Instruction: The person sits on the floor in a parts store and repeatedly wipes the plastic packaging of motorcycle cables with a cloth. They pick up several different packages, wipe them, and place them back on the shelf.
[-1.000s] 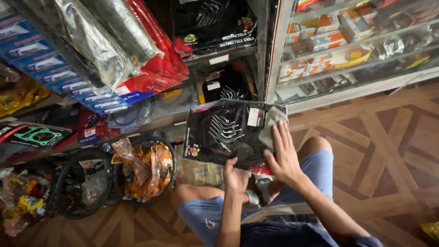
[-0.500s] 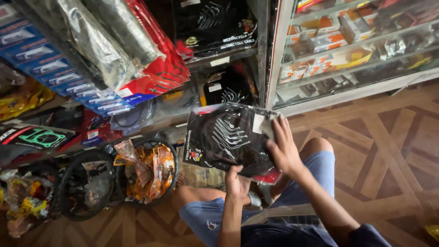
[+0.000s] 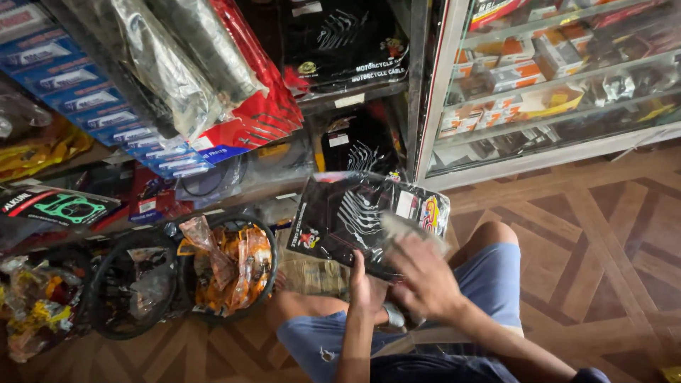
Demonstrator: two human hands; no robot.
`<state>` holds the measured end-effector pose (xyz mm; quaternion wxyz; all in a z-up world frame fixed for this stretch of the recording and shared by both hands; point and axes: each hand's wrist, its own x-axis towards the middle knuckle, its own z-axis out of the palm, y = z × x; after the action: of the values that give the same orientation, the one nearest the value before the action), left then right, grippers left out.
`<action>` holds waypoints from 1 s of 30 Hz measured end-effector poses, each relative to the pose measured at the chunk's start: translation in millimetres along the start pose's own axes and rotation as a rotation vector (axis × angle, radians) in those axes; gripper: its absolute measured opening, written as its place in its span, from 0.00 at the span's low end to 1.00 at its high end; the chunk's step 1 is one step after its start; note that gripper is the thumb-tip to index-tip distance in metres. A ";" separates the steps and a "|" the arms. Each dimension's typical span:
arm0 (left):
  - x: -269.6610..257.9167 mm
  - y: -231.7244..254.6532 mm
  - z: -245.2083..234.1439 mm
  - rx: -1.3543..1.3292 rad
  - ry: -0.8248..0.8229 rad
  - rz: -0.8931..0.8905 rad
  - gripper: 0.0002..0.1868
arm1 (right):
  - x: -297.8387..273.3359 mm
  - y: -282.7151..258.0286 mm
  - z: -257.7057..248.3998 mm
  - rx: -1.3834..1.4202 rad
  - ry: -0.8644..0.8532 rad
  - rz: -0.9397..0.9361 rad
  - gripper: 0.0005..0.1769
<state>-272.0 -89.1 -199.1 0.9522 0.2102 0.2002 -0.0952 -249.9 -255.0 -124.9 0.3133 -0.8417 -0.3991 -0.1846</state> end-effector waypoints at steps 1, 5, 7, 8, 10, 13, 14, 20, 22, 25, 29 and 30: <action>0.2 -3.8 2.2 -0.003 0.005 -0.002 0.44 | 0.4 22.6 3.9 0.003 -0.005 0.003 0.35; -6.5 -18.6 21.5 -0.031 0.116 0.114 0.31 | 4.3 74.7 9.5 -0.118 0.022 0.102 0.38; -0.7 -26.4 17.9 0.036 0.094 0.102 0.32 | 9.6 69.4 16.9 -0.050 -0.087 0.246 0.42; 8.0 -32.4 6.3 0.062 0.089 0.091 0.30 | 10.5 60.2 25.0 -0.054 -0.091 0.143 0.44; 17.7 -35.5 -8.1 0.085 0.082 0.083 0.28 | 6.0 34.0 37.4 -0.060 -0.096 0.036 0.47; 20.1 -27.2 -26.3 0.074 0.163 0.025 0.37 | -13.0 -5.6 45.9 -0.235 -0.052 -0.090 0.38; 22.7 -26.6 -37.7 0.017 0.193 -0.018 0.40 | -21.0 -9.0 44.0 -0.257 -0.049 -0.127 0.39; -6.8 2.3 36.9 -0.053 0.176 0.131 0.30 | -29.5 33.9 35.0 -0.178 -0.069 0.058 0.51; -6.8 0.5 31.7 -0.068 0.161 0.169 0.28 | -16.5 56.9 26.6 -0.108 -0.047 0.141 0.52; -11.4 -4.5 34.6 0.018 0.148 0.174 0.26 | 3.6 90.4 22.1 0.011 -0.065 0.154 0.39; 0.1 -16.0 20.6 0.169 0.067 0.119 0.30 | 32.2 78.5 22.4 0.263 -0.212 0.315 0.41; 11.5 -21.3 5.1 0.201 0.040 0.133 0.33 | 39.5 68.4 21.1 0.311 -0.161 0.172 0.39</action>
<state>-265.6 -111.4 -207.3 0.9263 0.3194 0.1942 -0.0471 -170.6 -252.0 -144.3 0.4211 -0.8263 -0.3732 -0.0252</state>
